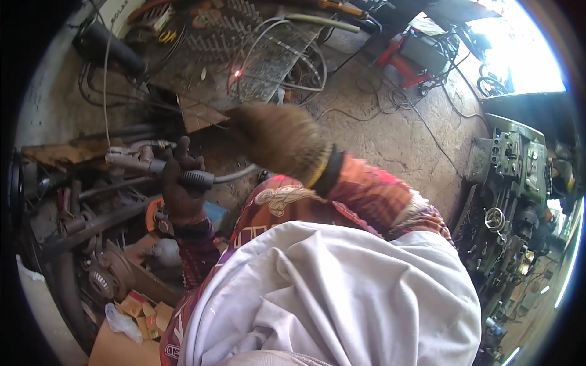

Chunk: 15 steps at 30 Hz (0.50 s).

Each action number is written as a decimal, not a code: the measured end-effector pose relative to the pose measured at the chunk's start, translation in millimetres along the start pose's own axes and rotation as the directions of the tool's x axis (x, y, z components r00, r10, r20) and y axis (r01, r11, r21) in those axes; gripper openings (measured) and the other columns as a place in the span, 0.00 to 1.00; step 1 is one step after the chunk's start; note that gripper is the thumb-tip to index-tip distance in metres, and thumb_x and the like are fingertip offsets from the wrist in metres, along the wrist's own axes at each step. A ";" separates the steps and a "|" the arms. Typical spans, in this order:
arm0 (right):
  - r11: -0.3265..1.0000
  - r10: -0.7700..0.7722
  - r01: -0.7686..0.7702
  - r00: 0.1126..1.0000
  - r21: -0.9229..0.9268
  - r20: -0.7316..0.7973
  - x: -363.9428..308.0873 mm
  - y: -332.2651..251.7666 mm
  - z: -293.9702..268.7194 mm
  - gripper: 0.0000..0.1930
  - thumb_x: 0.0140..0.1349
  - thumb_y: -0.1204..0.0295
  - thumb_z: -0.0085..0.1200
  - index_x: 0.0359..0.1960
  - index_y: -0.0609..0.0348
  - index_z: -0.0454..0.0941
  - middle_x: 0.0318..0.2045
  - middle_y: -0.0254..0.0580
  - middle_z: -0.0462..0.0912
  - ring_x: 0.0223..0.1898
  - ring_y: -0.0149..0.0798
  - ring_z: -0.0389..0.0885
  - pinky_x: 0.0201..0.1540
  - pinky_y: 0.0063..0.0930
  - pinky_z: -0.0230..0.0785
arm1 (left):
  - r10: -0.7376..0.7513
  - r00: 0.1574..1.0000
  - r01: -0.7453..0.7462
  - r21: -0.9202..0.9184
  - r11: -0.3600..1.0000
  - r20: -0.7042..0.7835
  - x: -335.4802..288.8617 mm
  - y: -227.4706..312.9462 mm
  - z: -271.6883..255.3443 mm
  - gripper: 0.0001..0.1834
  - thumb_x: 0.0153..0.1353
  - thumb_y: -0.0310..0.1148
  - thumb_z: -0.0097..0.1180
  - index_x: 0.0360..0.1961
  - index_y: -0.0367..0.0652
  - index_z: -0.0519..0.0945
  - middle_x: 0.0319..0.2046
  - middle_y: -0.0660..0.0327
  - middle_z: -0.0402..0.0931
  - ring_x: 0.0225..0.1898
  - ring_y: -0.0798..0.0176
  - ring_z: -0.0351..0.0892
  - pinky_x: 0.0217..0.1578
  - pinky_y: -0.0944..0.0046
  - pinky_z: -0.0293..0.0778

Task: The person welds metal rods into a circular frame, using a welding torch to join the metal and a hammer to knock off slag, then uses an angle grinder to smooth the joints.

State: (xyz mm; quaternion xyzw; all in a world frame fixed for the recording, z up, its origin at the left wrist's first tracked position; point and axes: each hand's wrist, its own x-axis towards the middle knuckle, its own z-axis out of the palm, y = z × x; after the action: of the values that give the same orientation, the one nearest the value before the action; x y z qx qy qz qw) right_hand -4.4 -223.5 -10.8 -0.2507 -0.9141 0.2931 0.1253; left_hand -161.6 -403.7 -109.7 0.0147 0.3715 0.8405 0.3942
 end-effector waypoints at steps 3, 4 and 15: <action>0.975 -0.016 -0.015 0.990 0.221 0.141 7.0 3.0 21.5 0.17 0.65 0.57 0.52 0.49 0.52 0.81 0.38 0.49 0.85 0.41 0.51 0.85 0.46 0.43 0.77 | -0.115 0.922 0.199 -0.196 0.960 0.369 3.1 -12.8 13.3 0.19 0.68 0.30 0.53 0.60 0.49 0.72 0.57 0.56 0.76 0.43 0.72 0.77 0.44 0.65 0.81; 0.956 -0.046 -0.017 0.978 0.292 0.205 5.9 6.2 24.9 0.18 0.65 0.57 0.52 0.50 0.52 0.81 0.39 0.49 0.85 0.42 0.51 0.85 0.47 0.42 0.77 | -0.104 0.902 0.208 -0.211 0.955 0.418 2.0 -15.6 22.4 0.19 0.68 0.30 0.53 0.60 0.50 0.73 0.57 0.57 0.76 0.44 0.72 0.76 0.44 0.66 0.81; 0.971 -0.202 0.130 0.892 -0.200 -0.403 103.5 226.5 -78.4 0.23 0.63 0.58 0.59 0.56 0.54 0.78 0.38 0.47 0.86 0.42 0.52 0.85 0.44 0.40 0.77 | 0.184 0.981 -0.171 -0.173 0.970 0.060 -27.3 -54.3 49.8 0.14 0.63 0.28 0.59 0.50 0.50 0.77 0.52 0.62 0.78 0.43 0.71 0.76 0.43 0.64 0.76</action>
State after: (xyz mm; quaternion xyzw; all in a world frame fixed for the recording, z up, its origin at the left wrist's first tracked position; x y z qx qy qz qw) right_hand 25.0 27.7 -75.4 -0.2384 -0.9049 0.1426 0.3225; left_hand -91.6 -369.1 -100.9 0.0466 0.2816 0.8994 0.3311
